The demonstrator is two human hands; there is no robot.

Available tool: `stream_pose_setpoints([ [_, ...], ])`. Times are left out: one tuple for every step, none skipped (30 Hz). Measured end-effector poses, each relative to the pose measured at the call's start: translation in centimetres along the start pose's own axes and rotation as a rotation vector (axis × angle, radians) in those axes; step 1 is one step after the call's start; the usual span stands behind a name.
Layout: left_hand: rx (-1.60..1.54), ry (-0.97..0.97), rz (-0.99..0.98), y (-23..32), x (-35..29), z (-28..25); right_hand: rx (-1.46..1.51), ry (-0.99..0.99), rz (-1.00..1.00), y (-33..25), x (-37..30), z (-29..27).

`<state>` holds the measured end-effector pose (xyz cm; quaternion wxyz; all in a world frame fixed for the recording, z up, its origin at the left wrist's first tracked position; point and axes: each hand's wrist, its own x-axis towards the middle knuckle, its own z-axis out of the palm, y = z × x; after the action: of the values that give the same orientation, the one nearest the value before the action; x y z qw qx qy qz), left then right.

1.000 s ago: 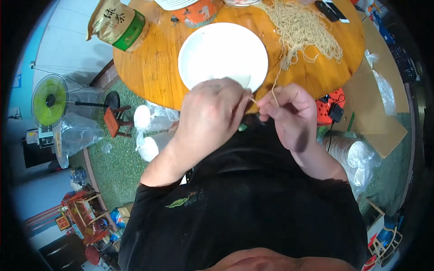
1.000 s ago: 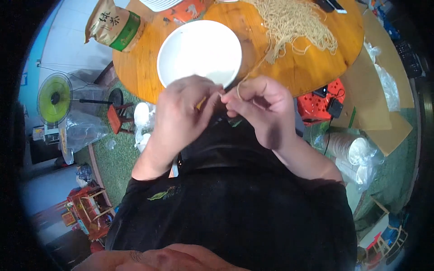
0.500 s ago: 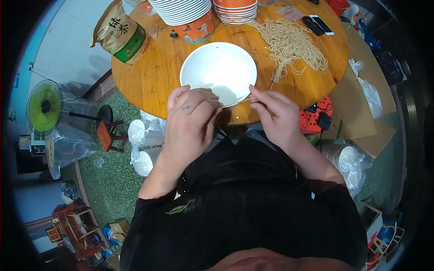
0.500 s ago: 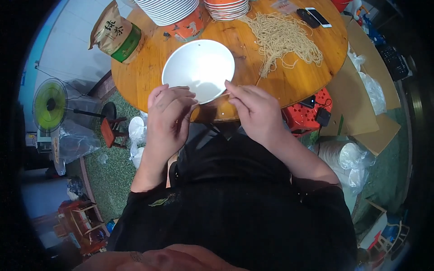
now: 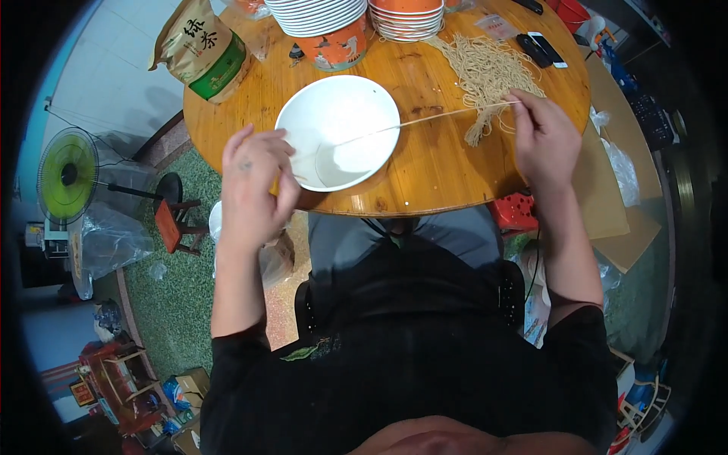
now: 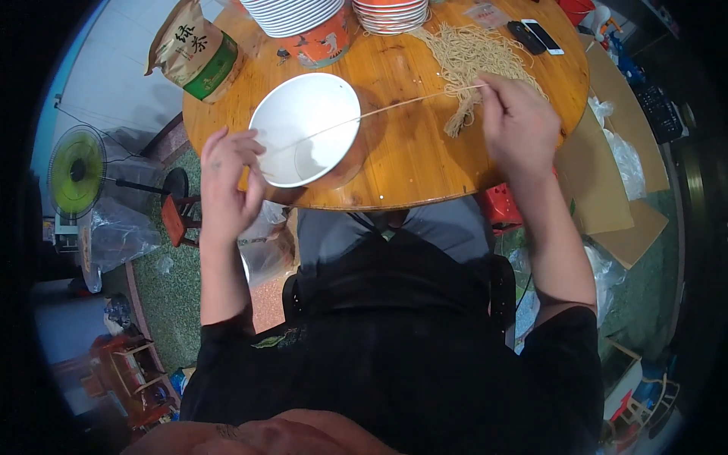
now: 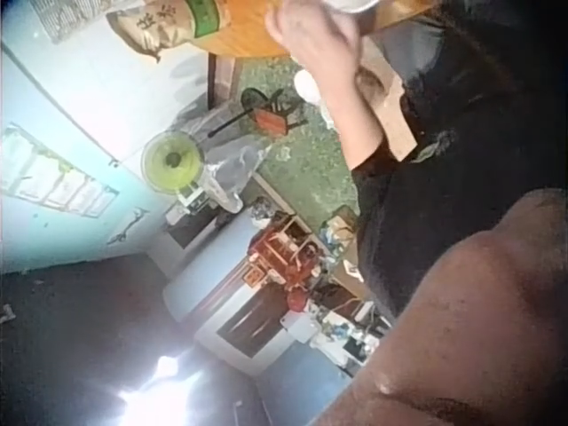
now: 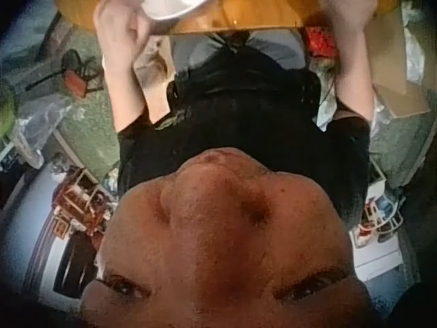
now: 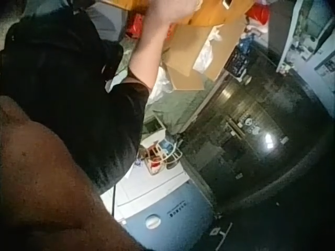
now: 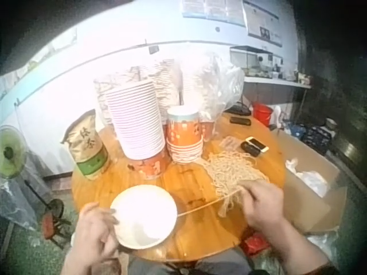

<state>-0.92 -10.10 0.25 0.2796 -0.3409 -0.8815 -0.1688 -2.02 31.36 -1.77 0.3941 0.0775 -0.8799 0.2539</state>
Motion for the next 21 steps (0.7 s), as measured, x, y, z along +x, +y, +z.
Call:
stream_pose_setpoints([
  [0.021,-0.020,0.015,-1.2,0.5,-0.5,0.006,0.002,-0.005,0.0,0.5,-0.6],
  [0.016,-0.024,0.010,-2.4,0.7,-0.8,-0.003,-0.051,0.023,0.0,0.8,-1.1],
  [0.007,-0.025,0.011,-3.5,1.0,-0.9,-0.016,-0.100,0.053,0.3,1.0,-1.5],
  [-0.008,-0.045,0.001,-4.5,1.1,-1.1,-0.039,-0.106,-0.012,0.7,1.0,-1.6],
  [-0.004,-0.042,0.002,-4.9,1.0,-1.2,-0.037,-0.102,-0.015,0.9,0.9,-1.6],
  [-0.004,-0.015,-0.029,-5.1,1.3,-1.1,-0.043,-0.165,-0.005,1.0,0.7,-1.7],
  [-0.006,0.010,-0.062,-5.1,1.5,-1.1,-0.048,-0.230,0.006,1.2,0.5,-1.8],
  [0.069,0.111,-0.082,-4.6,1.6,-0.9,-0.050,-0.227,0.008,1.6,0.2,-1.7],
  [0.125,0.234,-0.071,-3.8,1.4,-0.5,0.289,-0.378,0.323,2.0,-0.5,-1.8],
  [0.187,0.352,-0.066,-2.7,0.6,-0.3,0.642,-0.524,0.637,2.0,-1.1,-1.7],
  [-0.006,0.535,-0.070,-1.2,-0.5,1.4,0.644,-0.525,0.646,1.5,-1.4,-2.0],
  [-0.033,0.445,-0.051,1.4,-0.9,2.0,0.884,-0.621,0.756,0.4,-1.3,-2.5],
  [-0.069,0.358,-0.030,3.9,-0.8,2.7,1.119,-0.707,0.865,-0.8,-1.3,-2.9],
  [0.010,0.204,-0.070,5.8,-0.2,3.1,1.207,-0.699,0.877,-1.7,-1.4,-3.0],
  [0.016,0.173,-0.104,6.2,0.1,4.0,1.210,-0.705,0.884,-1.9,-1.1,-2.9],
  [0.013,0.144,-0.134,5.7,0.4,5.2,1.449,-0.739,0.799,-1.9,-0.8,-2.8],
  [0.032,0.121,-0.131,5.0,0.5,5.7,1.687,-0.765,0.699,-2.0,-0.5,-2.8],
  [0.052,0.093,-0.123,4.0,0.5,6.1,1.821,-0.684,0.715,-2.0,-0.6,-2.7],
  [0.050,0.098,-0.104,3.1,0.4,6.2,1.972,-0.687,0.703,-1.8,-0.2,-2.5],
  [0.020,0.078,-0.095,2.6,0.3,5.9,2.124,-0.686,0.685,-1.3,0.2,-2.0],
  [-0.007,0.057,-0.088,2.0,0.4,5.3,2.209,-0.695,0.618,-1.0,0.5,-1.4],
])
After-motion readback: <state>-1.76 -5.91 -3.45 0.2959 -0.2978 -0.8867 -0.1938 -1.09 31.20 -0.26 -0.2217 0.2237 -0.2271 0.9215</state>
